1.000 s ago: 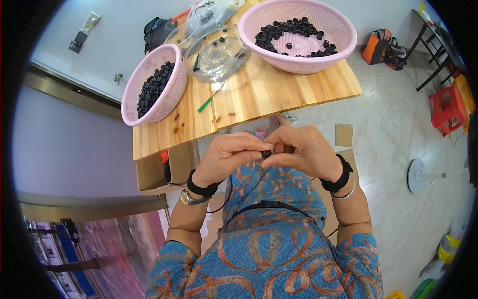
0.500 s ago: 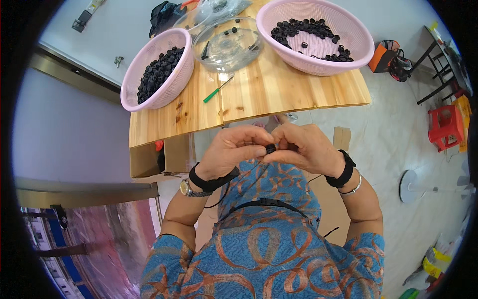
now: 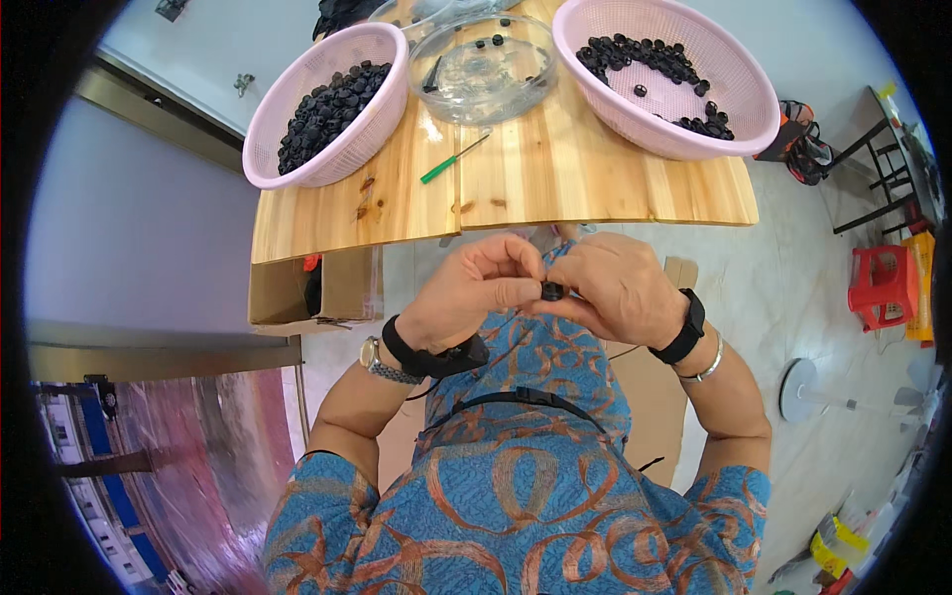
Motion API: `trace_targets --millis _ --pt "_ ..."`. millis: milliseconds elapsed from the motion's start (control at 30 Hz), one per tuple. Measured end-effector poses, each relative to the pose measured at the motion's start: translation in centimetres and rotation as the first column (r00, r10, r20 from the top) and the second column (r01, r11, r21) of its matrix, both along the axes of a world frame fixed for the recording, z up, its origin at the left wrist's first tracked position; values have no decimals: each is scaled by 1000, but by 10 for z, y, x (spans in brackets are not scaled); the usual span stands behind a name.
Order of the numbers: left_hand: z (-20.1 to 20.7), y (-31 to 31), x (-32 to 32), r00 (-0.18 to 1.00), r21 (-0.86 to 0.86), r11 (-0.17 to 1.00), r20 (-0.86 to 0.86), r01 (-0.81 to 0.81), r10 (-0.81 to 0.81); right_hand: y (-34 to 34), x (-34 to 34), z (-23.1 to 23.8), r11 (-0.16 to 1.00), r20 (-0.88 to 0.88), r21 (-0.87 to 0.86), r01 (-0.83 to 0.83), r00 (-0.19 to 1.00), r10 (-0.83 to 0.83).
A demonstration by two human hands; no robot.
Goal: Inspecting and sorting small black components into baskets on a wooden table.
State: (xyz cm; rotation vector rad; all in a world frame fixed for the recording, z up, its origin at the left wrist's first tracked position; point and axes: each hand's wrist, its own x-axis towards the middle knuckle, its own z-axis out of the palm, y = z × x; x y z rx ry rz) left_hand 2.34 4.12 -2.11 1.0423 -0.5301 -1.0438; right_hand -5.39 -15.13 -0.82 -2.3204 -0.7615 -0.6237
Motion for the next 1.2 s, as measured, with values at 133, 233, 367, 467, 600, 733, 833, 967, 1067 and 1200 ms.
trace_targets --millis 133,233,367,467,600,733,833,967,1067,1200 --pt "3 2 6 978 -66 997 -209 -33 18 0 4 1 916 -343 400 37 933 112" --pt "20 2 10 942 18 963 -202 -270 268 5 6 -10 651 -264 758 47 934 240" --pt "34 21 39 923 -53 921 -42 -385 383 0 -5 -14 619 -379 742 256 923 73" --pt "58 51 69 825 11 851 249 -526 507 2 -5 -24 628 -485 688 364 874 24" --pt "103 89 122 488 40 720 761 -693 428 -1 -2 -32 668 -512 650 361 858 35" --pt "132 109 178 106 44 666 993 -744 53 -4 2 -33 695 -520 624 357 854 28" --pt "150 82 207 -50 79 701 986 -709 -162 -3 8 -28 723 -506 599 344 862 9" --pt "163 12 255 -22 278 774 936 -569 -352 -3 20 -25 756 -461 601 260 885 62" --pt "152 -44 306 -176 386 766 826 -513 -535 -3 26 -17 797 -482 540 272 876 28" --pt "122 -82 369 -157 516 551 621 -656 -768 -8 30 -22 858 -514 439 266 858 -3"
